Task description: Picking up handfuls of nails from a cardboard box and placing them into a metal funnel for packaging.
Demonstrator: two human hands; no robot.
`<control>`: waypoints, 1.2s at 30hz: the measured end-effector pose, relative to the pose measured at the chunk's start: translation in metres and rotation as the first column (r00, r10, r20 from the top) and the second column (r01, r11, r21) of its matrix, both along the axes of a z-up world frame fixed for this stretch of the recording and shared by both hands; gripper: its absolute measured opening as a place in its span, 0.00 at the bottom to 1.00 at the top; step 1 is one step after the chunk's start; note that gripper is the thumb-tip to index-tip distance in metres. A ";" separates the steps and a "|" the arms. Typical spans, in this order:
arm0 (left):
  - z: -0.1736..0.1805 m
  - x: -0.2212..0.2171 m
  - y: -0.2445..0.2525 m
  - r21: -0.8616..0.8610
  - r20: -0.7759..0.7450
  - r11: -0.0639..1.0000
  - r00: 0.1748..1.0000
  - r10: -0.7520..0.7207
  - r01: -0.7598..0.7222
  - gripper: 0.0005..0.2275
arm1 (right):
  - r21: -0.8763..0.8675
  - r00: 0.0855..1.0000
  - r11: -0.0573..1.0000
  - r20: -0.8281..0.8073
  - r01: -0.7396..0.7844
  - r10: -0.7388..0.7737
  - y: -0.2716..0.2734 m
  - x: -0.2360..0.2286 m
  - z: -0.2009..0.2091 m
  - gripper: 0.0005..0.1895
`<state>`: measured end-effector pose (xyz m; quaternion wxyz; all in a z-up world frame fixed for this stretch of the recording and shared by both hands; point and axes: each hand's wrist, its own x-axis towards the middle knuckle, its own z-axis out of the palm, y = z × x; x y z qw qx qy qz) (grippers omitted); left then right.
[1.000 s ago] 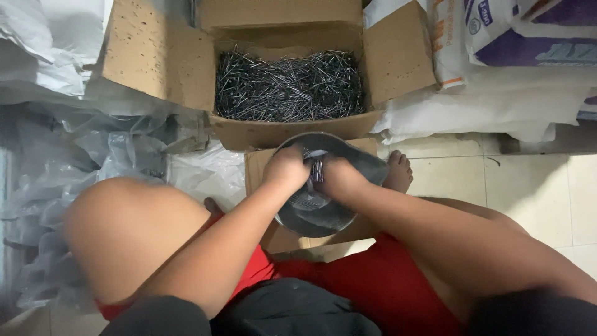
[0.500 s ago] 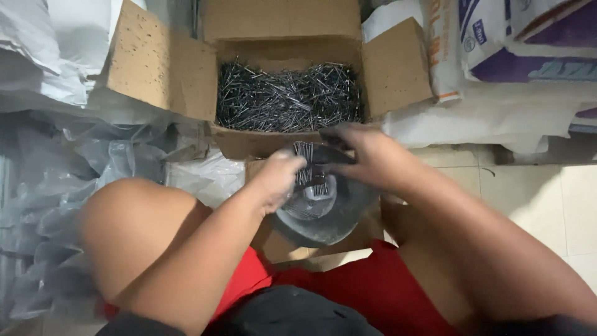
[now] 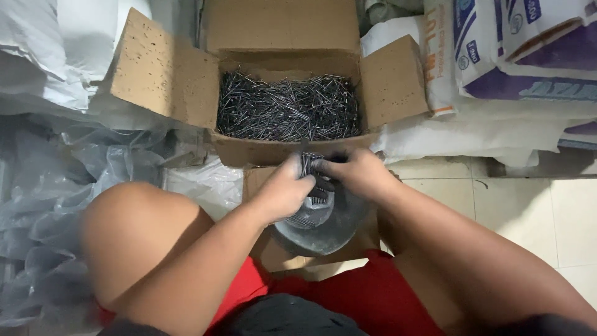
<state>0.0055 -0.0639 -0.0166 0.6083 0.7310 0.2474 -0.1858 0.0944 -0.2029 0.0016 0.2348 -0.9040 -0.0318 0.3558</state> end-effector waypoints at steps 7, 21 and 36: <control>-0.006 0.004 0.004 0.005 0.050 0.999 0.998 0.046 -0.046 0.18 | 0.070 0.990 0.987 0.014 0.142 -0.143 0.007 -0.004 -0.002 0.23; 0.025 0.008 0.023 0.059 -0.131 0.908 0.899 0.418 -0.414 0.25 | 0.075 0.976 0.997 0.218 -0.004 -0.012 -0.001 0.020 -0.010 0.25; 0.040 0.009 0.023 0.164 -0.176 0.944 0.933 0.315 -0.288 0.23 | 0.289 0.993 0.950 -0.025 0.115 -0.112 -0.007 0.040 -0.010 0.19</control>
